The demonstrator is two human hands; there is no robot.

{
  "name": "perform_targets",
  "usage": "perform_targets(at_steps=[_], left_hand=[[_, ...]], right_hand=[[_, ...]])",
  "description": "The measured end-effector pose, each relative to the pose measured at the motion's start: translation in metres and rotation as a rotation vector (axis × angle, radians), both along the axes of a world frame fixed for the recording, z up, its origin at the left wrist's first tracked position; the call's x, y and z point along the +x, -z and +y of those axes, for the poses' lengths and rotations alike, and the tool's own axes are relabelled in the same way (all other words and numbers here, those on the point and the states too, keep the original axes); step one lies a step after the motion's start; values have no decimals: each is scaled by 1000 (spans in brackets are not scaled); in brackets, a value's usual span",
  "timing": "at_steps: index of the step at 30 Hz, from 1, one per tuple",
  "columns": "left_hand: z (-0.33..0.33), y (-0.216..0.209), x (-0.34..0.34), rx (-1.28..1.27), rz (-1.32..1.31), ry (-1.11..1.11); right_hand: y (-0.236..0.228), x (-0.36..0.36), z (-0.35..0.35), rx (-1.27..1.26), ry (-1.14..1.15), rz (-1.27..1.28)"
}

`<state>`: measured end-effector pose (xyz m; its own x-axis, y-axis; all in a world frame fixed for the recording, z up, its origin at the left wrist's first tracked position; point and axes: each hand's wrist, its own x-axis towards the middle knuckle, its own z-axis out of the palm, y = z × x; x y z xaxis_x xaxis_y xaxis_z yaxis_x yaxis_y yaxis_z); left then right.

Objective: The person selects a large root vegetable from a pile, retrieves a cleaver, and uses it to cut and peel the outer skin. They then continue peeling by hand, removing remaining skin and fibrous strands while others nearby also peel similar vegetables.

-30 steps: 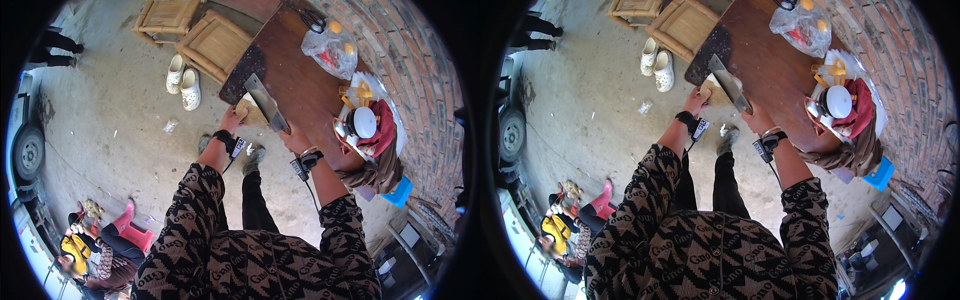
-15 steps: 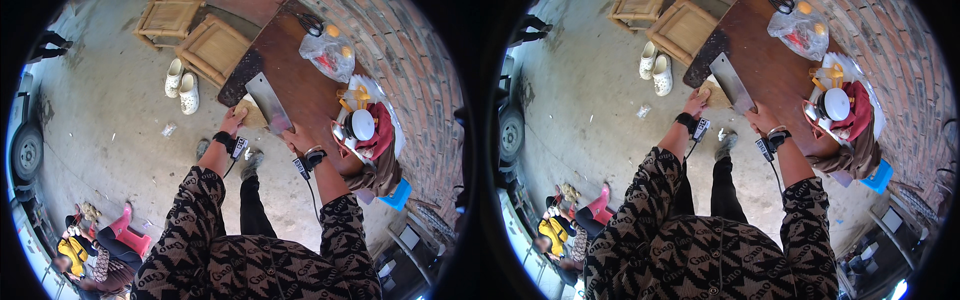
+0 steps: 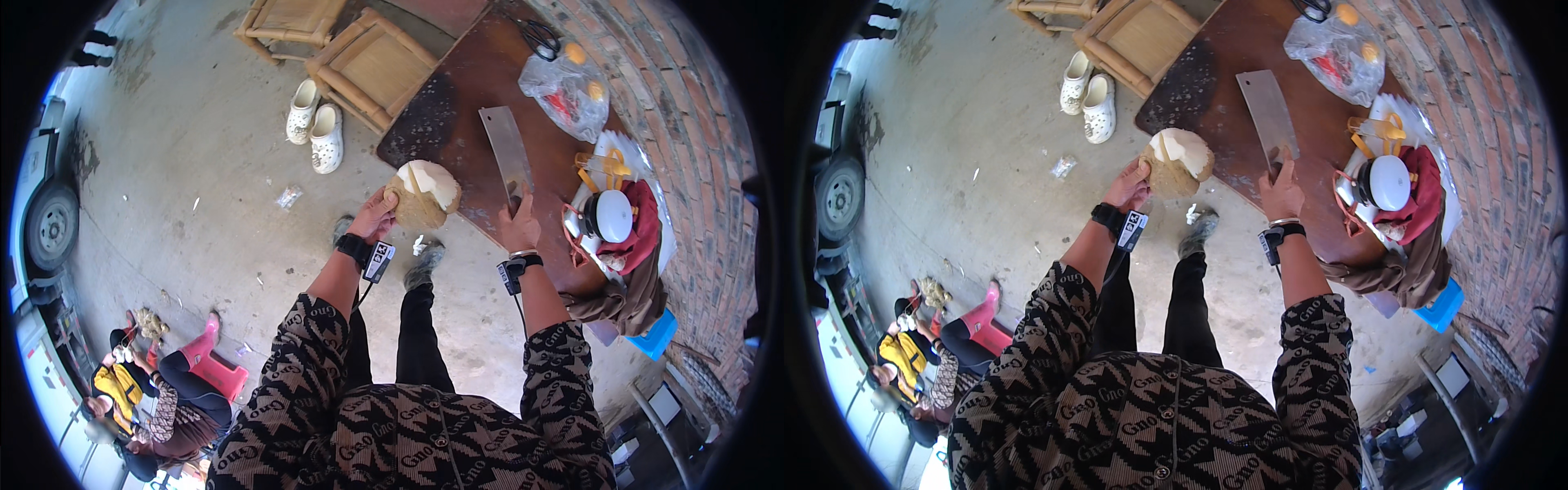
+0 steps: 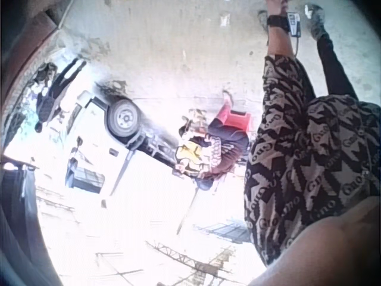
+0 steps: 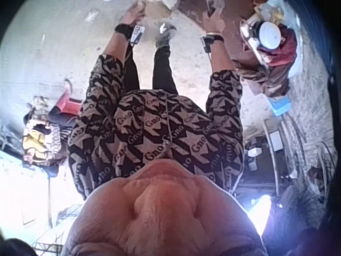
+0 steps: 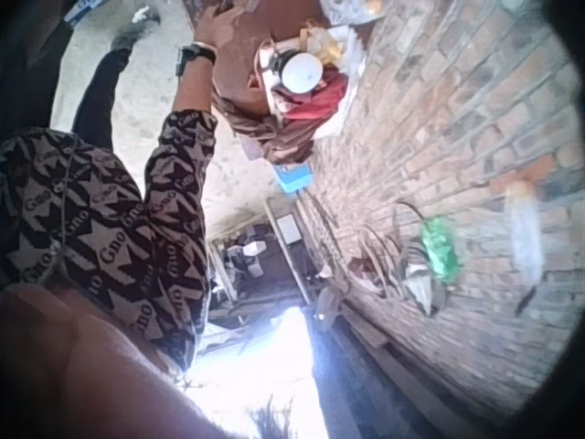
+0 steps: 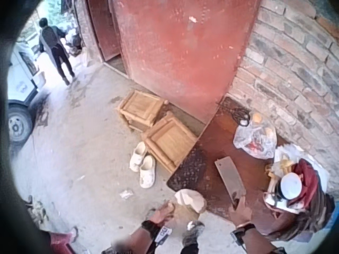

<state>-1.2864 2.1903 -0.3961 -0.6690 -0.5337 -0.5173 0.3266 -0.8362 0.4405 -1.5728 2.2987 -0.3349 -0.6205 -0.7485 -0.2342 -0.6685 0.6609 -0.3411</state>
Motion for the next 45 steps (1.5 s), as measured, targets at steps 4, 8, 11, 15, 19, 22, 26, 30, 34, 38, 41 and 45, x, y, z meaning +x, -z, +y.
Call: perform_targets(at_steps=[4,8,11,15,19,22,26,30,34,38,41,45], left_hand=[[3,-23,36,38,54,-45],[3,-54,76,55,26,-106],[2,-79,107,6,62,-171],[-5,-103,145,22,103,-243],[-17,-130,180,14,203,-329],[-23,-158,198,-15,280,-421],[-26,-206,224,-96,229,-587],[-20,-248,246,-296,-22,-719],[7,-288,255,-553,-261,-845],[47,-322,262,-695,-531,-886],[97,-332,285,-621,-1105,-698],[170,-333,316,-484,-1542,-598]], right_hand=[[51,-2,7,-78,-23,29],[88,-9,11,-25,-102,121],[101,-13,12,-83,-195,191],[82,-13,-12,321,-173,185],[5,56,-59,1,-52,-308],[-77,157,-101,-35,160,-1433],[-162,289,-143,-170,-165,-1824],[-194,349,-172,-102,-242,-1861],[-208,374,-180,-45,-313,-1970],[-216,393,-181,107,-509,-2268],[-216,397,-171,238,-521,-2344],[-213,388,-158,333,-405,-2288]])
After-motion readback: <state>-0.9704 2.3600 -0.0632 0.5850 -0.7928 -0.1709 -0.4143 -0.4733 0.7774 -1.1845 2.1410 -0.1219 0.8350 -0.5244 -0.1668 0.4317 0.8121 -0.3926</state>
